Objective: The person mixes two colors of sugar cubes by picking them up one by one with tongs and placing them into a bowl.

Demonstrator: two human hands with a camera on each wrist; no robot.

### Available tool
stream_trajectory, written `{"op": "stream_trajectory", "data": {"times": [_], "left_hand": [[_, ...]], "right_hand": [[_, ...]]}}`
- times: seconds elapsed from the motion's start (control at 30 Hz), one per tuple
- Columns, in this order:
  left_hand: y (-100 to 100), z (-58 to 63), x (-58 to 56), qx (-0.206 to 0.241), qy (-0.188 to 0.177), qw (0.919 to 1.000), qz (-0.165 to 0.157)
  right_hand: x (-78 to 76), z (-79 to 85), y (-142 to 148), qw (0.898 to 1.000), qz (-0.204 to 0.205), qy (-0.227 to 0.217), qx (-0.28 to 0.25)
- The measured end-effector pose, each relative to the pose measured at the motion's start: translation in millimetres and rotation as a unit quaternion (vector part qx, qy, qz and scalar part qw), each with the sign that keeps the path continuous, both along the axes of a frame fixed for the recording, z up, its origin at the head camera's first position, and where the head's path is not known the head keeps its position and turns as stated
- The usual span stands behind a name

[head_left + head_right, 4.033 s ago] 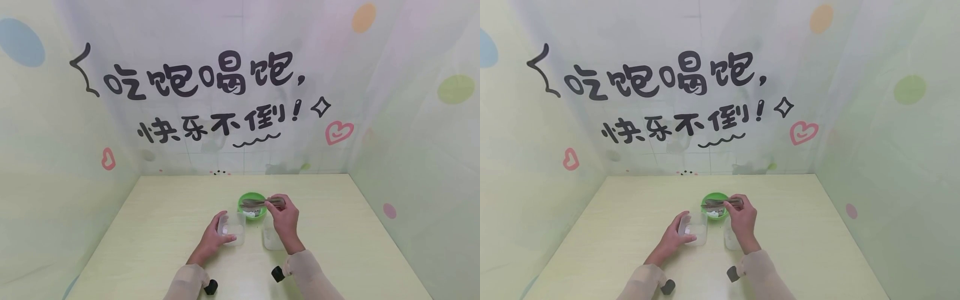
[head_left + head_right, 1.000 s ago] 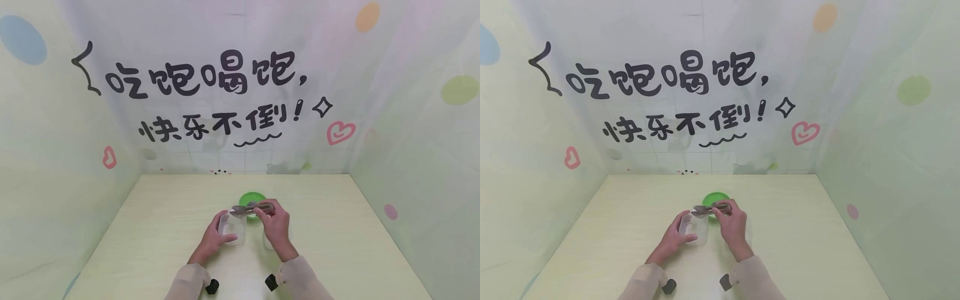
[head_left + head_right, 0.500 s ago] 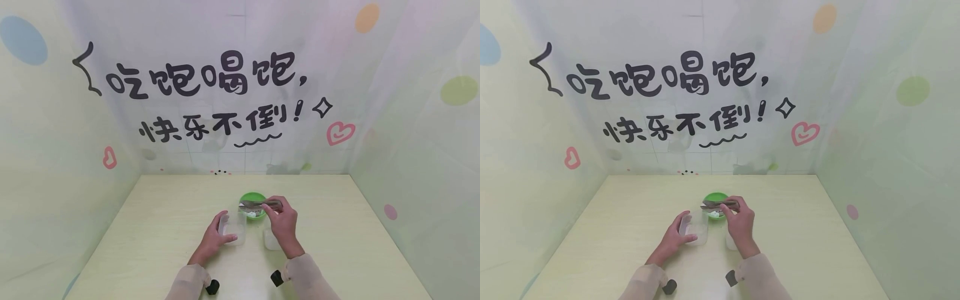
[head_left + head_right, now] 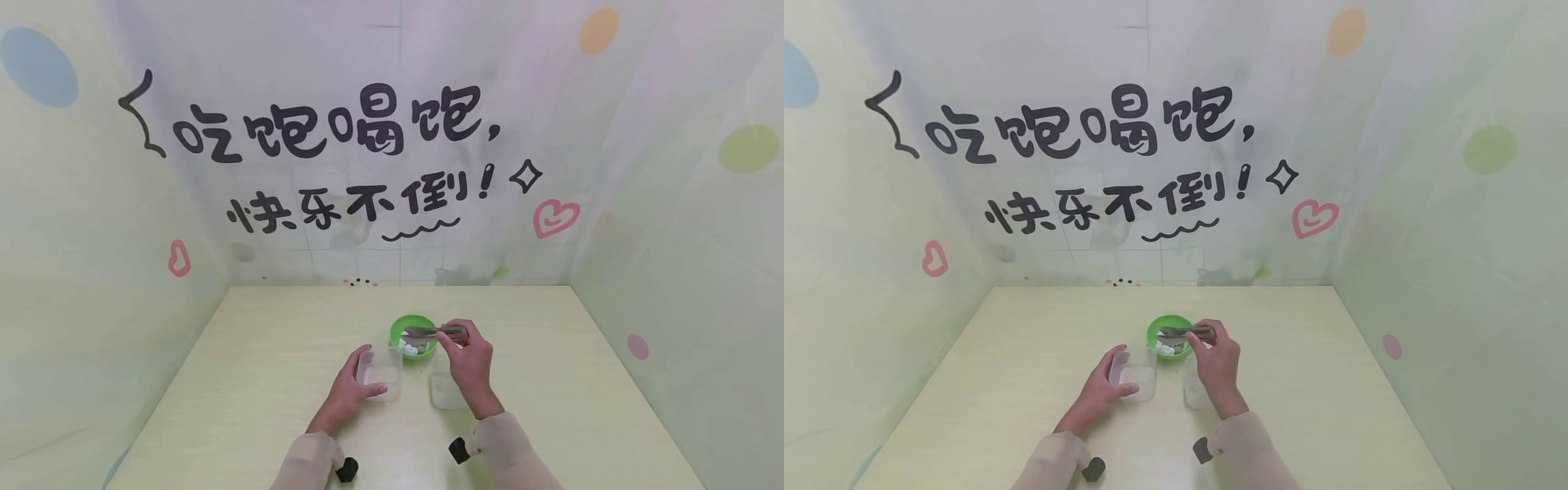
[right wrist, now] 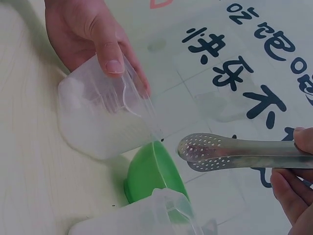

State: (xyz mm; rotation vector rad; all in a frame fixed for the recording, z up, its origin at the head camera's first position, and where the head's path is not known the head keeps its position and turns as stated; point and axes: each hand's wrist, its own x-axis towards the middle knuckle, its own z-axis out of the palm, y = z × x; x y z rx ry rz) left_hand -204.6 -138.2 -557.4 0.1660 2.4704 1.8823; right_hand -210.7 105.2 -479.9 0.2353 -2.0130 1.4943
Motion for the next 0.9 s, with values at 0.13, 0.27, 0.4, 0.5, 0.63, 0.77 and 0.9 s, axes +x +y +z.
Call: {"op": "stream_trajectory", "data": {"times": [0.13,0.27,0.4,0.5,0.63,0.77,0.9], "left_hand": [[2,14.2,7.2,0.0,0.0,1.0,-0.004],[1,8.3,4.8,-0.006,0.002,1.0,-0.003],[-1,-1.4,-1.3,-0.01,0.003,0.9999,-0.003],[-2,-5.8,-4.2,-0.009,0.0,1.0,-0.001],[-2,-6.1,-4.8,-0.011,-0.003,0.9999,-0.001],[-2,-6.7,-4.9,-0.012,-0.004,0.9999,0.0],[-1,-6.3,-4.4,-0.011,-0.004,0.9999,0.002]], "right_hand": [[-0.5,-1.2,1,1.0,-0.006,-0.01,0.0],[-0.9,-3.2,2,1.0,-0.008,-0.01,-0.005],[-0.2,-3.5,2,1.0,-0.007,-0.003,-0.018],[1.4,-1.5,0,0.999,0.001,-0.007,-0.033],[10.4,11.6,-7,0.999,0.017,-0.019,-0.045],[23.6,29.2,-15,0.997,0.026,-0.044,-0.052],[24.8,27.8,-19,0.994,0.034,-0.071,-0.073]]}}
